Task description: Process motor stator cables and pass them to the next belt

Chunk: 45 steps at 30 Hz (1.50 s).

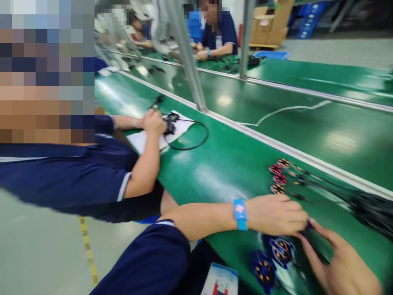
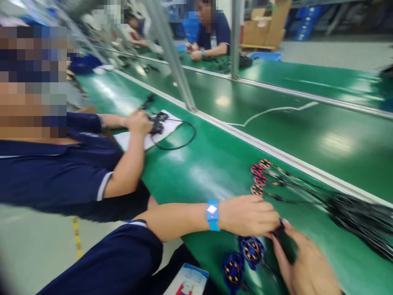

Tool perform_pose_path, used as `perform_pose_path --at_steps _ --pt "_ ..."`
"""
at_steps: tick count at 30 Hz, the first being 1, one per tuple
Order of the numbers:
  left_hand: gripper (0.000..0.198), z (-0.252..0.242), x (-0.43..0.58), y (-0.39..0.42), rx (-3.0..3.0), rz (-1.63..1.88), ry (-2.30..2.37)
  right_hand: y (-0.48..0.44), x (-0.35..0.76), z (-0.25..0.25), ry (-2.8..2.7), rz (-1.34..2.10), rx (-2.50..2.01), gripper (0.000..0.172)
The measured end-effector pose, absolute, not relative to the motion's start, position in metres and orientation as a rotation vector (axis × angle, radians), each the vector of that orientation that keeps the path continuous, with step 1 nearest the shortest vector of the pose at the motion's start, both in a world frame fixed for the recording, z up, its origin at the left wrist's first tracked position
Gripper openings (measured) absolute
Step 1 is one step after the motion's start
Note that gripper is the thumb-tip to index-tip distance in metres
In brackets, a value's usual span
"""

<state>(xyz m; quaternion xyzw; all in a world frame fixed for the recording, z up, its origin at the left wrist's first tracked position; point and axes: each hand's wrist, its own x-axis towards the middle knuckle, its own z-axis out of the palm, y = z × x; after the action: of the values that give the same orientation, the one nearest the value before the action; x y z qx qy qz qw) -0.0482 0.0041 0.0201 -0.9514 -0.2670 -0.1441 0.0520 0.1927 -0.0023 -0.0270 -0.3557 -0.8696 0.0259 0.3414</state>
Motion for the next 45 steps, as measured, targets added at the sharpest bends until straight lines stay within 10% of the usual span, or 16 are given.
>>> perform_pose_path --at_steps 17,45 --pt "0.016 0.006 -0.05 0.004 -2.838 -0.921 -1.047 -0.017 0.172 0.007 -2.314 -0.04 -1.041 0.044" --pt "0.05 -0.009 -0.044 0.012 -3.121 -1.352 -1.47 -0.016 0.173 0.013 -2.045 0.887 -1.471 0.023"
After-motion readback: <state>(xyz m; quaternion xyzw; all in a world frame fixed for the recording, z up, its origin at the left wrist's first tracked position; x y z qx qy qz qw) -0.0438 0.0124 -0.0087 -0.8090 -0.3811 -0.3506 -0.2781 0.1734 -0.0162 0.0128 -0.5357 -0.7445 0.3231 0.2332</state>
